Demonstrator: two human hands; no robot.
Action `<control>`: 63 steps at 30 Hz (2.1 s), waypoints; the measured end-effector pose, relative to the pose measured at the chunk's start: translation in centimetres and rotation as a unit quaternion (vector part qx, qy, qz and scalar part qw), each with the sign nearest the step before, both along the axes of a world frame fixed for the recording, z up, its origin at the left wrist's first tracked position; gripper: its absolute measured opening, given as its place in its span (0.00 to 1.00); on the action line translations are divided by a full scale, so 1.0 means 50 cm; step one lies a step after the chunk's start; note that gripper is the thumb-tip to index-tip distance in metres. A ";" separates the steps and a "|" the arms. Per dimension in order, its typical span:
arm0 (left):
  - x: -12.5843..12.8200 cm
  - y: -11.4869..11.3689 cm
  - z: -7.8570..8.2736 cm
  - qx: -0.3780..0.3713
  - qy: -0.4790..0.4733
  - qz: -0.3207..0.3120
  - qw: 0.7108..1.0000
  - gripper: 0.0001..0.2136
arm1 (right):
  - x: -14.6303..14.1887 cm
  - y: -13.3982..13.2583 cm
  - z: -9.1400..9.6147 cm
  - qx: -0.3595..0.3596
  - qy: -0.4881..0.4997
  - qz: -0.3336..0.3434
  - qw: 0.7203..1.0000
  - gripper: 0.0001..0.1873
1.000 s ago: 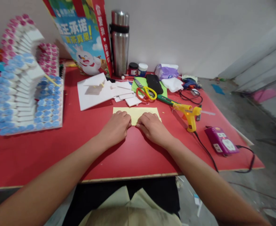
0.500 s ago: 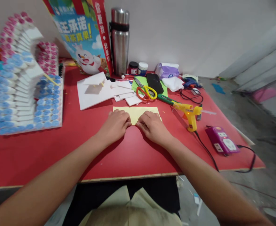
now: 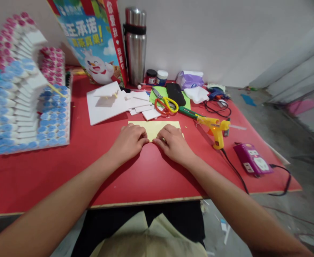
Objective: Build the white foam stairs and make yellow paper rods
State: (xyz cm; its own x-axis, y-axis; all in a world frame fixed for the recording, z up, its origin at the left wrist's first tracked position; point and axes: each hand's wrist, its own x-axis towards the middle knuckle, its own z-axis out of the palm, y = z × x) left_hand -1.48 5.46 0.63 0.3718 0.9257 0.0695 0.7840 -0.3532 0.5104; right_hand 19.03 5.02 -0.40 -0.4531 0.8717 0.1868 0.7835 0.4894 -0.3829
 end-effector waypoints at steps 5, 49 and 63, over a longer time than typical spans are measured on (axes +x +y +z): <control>0.000 0.001 0.003 -0.003 -0.002 0.005 1.000 0.08 | -0.002 0.002 0.001 -0.008 0.006 -0.008 1.000 0.10; -0.051 0.007 0.018 -0.053 0.009 -0.007 0.999 0.07 | -0.028 0.007 0.006 -0.039 0.061 0.025 0.997 0.05; -0.065 0.012 0.020 -0.077 0.018 0.041 0.996 0.07 | -0.040 0.007 0.013 -0.047 0.057 -0.002 0.997 0.06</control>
State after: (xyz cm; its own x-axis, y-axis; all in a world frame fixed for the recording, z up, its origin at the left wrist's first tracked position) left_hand -4.71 6.08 1.64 0.2935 0.9519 -0.0886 0.8260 -0.2058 0.5248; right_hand 17.03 5.37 0.24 -0.4297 0.8897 0.1545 0.7349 0.4440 -0.5126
